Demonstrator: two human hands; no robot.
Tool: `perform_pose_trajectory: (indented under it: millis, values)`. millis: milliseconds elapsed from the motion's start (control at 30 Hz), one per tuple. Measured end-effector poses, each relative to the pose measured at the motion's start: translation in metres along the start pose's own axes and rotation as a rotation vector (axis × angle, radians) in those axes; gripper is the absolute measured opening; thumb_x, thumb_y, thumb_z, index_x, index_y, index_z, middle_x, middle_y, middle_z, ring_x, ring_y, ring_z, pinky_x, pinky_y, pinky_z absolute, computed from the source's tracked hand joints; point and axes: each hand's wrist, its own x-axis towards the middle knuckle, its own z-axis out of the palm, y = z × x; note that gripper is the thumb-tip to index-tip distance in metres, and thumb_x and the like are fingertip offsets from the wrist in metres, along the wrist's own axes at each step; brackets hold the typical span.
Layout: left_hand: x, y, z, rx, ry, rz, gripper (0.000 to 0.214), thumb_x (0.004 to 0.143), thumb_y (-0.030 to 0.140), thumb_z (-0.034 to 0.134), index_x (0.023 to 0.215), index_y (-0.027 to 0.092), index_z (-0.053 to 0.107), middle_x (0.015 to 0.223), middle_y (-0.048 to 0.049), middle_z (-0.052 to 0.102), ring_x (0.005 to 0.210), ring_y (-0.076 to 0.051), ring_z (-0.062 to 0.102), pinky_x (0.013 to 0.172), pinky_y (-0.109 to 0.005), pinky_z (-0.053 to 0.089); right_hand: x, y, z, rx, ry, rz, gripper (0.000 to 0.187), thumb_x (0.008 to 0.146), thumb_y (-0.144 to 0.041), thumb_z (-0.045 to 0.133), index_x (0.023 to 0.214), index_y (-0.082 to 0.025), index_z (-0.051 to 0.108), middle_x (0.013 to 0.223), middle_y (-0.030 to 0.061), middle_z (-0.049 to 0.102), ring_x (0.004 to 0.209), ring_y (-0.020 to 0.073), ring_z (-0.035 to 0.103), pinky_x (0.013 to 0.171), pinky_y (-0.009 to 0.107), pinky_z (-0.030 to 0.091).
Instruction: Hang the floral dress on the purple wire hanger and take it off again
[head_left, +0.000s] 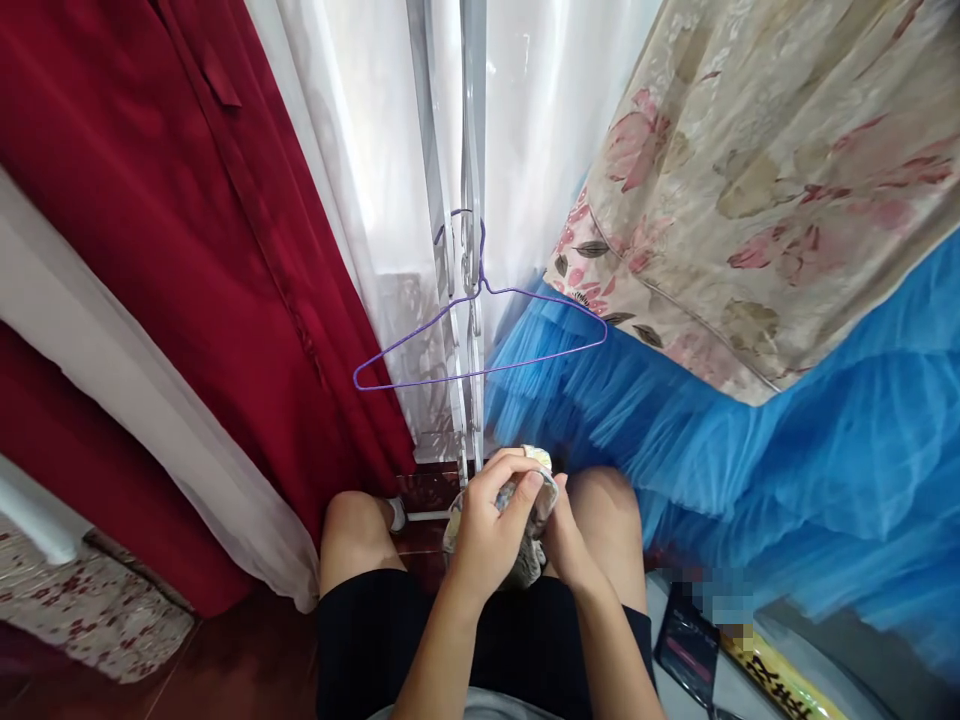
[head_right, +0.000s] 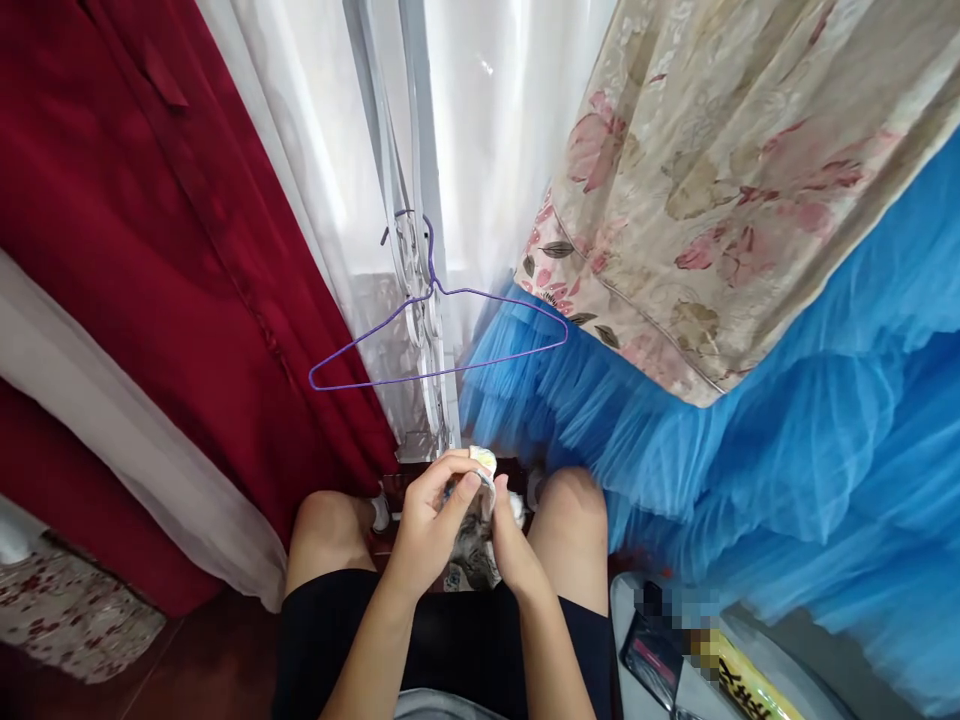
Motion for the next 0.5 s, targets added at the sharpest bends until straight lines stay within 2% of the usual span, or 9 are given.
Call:
perform_pose_trajectory:
  millis: [67,100,167,200,233,300,400,467,500]
  values:
    - [0.001,-0.001,-0.012,0.1,-0.002,-0.027,0.025,0.099,0.038,0.058,0.115,0.023,0.07,0.115,-0.0103,0.071,0.113,-0.026,0.065,0.101,-0.04,0.048,-0.007,-0.001,0.009,0.16,-0.062,0.07,0.083,0.084,-0.091,0.028,0.115,-0.028,0.072,0.115,0.011,0.073,0.116,0.0299,0.063,0.097,0.042,0.049]
    - [0.001,-0.004,-0.021,0.12,-0.011,-0.051,0.031,0.099,0.039,0.059,0.126,0.025,0.065,0.119,-0.0105,0.07,0.117,-0.027,0.064,0.104,-0.041,0.046,-0.011,-0.002,0.011,0.211,-0.11,0.103,0.079,0.084,-0.09,0.034,0.119,-0.028,0.07,0.117,0.011,0.072,0.117,0.0296,0.063,0.099,0.042,0.048]
    - [0.0,-0.011,-0.038,0.09,-0.088,-0.1,0.046,0.101,0.044,0.054,0.144,0.027,0.051,0.128,-0.0122,0.067,0.123,-0.027,0.061,0.107,-0.042,0.044,-0.017,-0.009,0.01,0.176,-0.263,0.135,0.067,0.083,-0.08,0.057,0.121,-0.026,0.069,0.116,0.0112,0.072,0.113,0.0289,0.064,0.1,0.042,0.048]
    - [-0.002,-0.015,-0.047,0.057,-0.175,-0.125,0.05,0.102,0.047,0.05,0.147,0.027,0.046,0.131,-0.013,0.066,0.124,-0.027,0.06,0.108,-0.043,0.043,-0.018,-0.014,0.007,0.122,-0.357,0.133,0.062,0.081,-0.072,0.067,0.119,-0.024,0.069,0.112,0.0109,0.072,0.107,0.0281,0.065,0.096,0.041,0.05]
    - [-0.004,-0.019,-0.054,0.023,-0.287,-0.152,0.05,0.103,0.051,0.045,0.147,0.026,0.048,0.131,-0.0133,0.066,0.122,-0.027,0.061,0.108,-0.043,0.044,-0.019,-0.021,0.004,0.068,-0.463,0.128,0.058,0.079,-0.066,0.074,0.116,-0.021,0.069,0.105,0.0101,0.072,0.1,0.0267,0.066,0.092,0.04,0.052]
    - [-0.012,-0.022,-0.067,-0.041,-0.554,-0.209,0.053,0.103,0.059,0.038,0.136,0.024,0.06,0.122,-0.0125,0.07,0.114,-0.027,0.065,0.105,-0.042,0.047,-0.018,-0.041,-0.006,-0.014,-0.684,0.113,0.052,0.076,-0.057,0.08,0.108,-0.016,0.071,0.094,0.0078,0.072,0.086,0.0228,0.066,0.082,0.035,0.054]
    - [-0.027,-0.022,-0.079,-0.1,-0.872,-0.28,0.053,0.099,0.063,0.044,0.112,0.02,0.072,0.1,-0.009,0.073,0.1,-0.025,0.068,0.097,-0.038,0.052,-0.011,-0.08,-0.02,-0.13,-0.898,0.127,0.039,0.08,-0.046,0.079,0.101,-0.013,0.073,0.089,0.0064,0.071,0.08,0.0194,0.064,0.076,0.031,0.054]
    - [-0.036,-0.023,-0.088,-0.013,-0.926,-0.316,0.035,0.094,0.051,0.06,0.103,0.02,0.073,0.091,-0.0055,0.073,0.09,-0.023,0.069,0.085,-0.033,0.055,-0.005,-0.107,-0.028,-0.259,-0.88,0.157,0.03,0.083,-0.039,0.077,0.098,-0.013,0.075,0.088,0.0058,0.072,0.076,0.018,0.064,0.073,0.029,0.055]
    - [-0.039,-0.025,-0.094,0.083,-0.883,-0.314,0.024,0.09,0.04,0.066,0.101,0.02,0.073,0.089,-0.0039,0.073,0.085,-0.022,0.069,0.08,-0.031,0.055,-0.001,-0.119,-0.031,-0.324,-0.85,0.171,0.027,0.084,-0.037,0.076,0.097,-0.013,0.076,0.086,0.0053,0.072,0.074,0.0173,0.064,0.07,0.027,0.055]
